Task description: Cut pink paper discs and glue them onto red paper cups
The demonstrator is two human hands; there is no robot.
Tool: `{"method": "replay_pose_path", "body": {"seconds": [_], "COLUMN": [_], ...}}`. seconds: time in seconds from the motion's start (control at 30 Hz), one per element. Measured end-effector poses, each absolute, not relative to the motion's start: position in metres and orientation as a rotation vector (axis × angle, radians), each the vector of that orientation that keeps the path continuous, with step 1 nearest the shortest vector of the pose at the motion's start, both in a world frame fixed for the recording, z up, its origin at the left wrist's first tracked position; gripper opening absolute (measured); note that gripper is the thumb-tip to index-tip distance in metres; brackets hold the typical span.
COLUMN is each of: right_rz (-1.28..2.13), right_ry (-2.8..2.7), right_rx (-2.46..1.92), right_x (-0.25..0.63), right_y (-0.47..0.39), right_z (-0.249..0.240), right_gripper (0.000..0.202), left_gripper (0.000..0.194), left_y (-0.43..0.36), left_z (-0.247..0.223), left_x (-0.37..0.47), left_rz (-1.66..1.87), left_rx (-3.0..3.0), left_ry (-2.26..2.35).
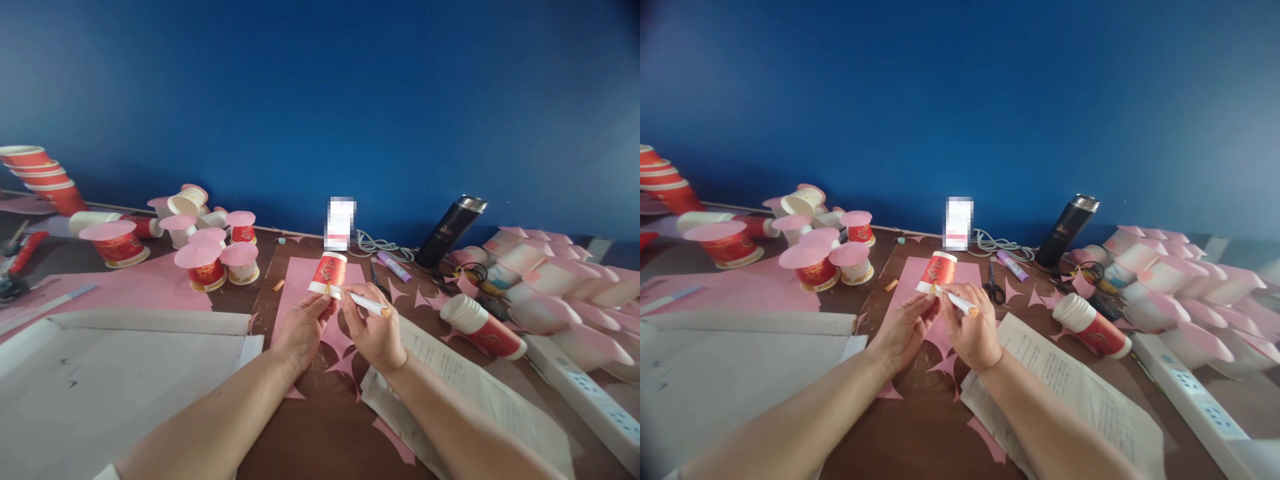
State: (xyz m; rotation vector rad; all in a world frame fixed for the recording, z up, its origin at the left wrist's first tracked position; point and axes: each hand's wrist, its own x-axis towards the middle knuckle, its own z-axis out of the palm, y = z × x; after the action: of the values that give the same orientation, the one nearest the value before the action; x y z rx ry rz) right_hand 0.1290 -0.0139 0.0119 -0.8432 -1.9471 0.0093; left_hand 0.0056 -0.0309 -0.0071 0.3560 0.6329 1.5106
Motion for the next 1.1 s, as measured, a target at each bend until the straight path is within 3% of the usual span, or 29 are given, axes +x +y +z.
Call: {"method": "replay_pose_path", "body": {"seconds": [1.1], "right_rz": [0.059], "right_ry": [-1.913], "right_rx": [-0.916], "right_x": [0.1307], "right_y": [-0.0152], "right_z": [0.0097], "right_gripper": [0.011], "left_gripper": [0.019], "left_y": [-0.0269], "left_z": [-0.0139], "left_x": [0.0038], "left_rz": [1.525], "left_rx": [0.398], "left_ry": [0.628]}}
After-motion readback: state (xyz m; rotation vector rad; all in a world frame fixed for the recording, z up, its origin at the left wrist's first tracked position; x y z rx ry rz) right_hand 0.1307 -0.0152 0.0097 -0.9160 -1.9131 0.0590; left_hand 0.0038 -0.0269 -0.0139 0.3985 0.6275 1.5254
